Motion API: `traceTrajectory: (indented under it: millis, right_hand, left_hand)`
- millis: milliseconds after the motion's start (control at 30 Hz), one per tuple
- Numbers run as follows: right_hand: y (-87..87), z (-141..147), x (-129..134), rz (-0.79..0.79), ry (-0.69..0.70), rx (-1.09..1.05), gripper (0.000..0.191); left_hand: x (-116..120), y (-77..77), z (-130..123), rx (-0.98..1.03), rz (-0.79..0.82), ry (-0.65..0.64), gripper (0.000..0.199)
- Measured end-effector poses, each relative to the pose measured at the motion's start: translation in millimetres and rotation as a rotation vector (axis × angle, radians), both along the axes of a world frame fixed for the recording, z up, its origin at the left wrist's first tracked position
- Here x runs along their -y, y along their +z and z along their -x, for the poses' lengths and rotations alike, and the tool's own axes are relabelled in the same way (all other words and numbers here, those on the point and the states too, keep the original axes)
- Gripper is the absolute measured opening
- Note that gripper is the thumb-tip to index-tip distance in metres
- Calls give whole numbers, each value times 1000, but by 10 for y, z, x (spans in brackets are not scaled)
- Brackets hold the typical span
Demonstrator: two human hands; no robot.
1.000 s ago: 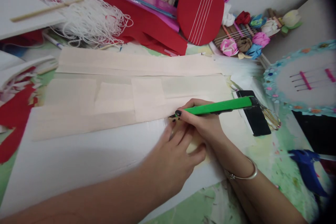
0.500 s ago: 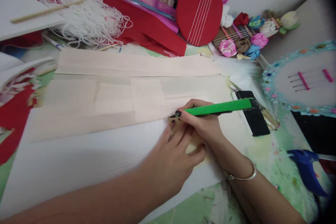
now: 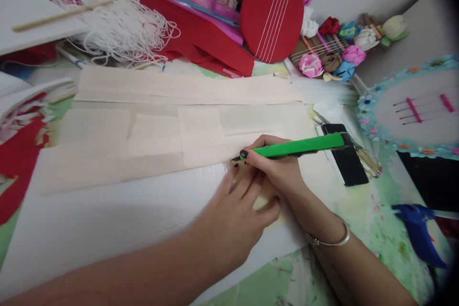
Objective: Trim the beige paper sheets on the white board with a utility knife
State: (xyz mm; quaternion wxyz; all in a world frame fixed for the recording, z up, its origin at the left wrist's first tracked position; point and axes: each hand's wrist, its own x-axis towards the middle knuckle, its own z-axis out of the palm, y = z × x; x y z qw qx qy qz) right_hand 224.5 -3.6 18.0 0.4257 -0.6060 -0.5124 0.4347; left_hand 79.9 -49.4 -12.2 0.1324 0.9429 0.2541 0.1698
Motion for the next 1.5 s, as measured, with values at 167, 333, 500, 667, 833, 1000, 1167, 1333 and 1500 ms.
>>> traceTrajectory:
  millis: [167,333,500,667,833,1000,1167,1333,1500]
  right_hand:
    - [7,2,-1,13,14,-1,13]
    - [17,-5,-7,8,-4,1,14]
    - [16,-2,-5,7,-3,6,12]
    - [4,-18,-8,23,-21,-3,16]
    - [4,-26,-8,32,-18,19,15]
    - [5,-32,-2,31,-29,15,18]
    - [0,-38,-3,27,-23,14,17]
    - [-4,-47,-3,28,-27,11,18]
    - [-7,-51,4,42,-39,1,21]
  left_hand:
    - [-5,-1,-1,-9,8,-3,50]
    - [-1,-8,2,-11,14,-1,51]
    - [7,1,3,-12,17,3,48]
    - [6,-8,-3,-18,12,2,50]
    - [7,-15,1,-15,1,0,53]
    - [11,0,8,-17,9,9,50]
    - [1,0,5,-16,7,5,50]
    - [2,4,6,-24,13,13,50]
    - [7,0,-1,-21,5,8,51]
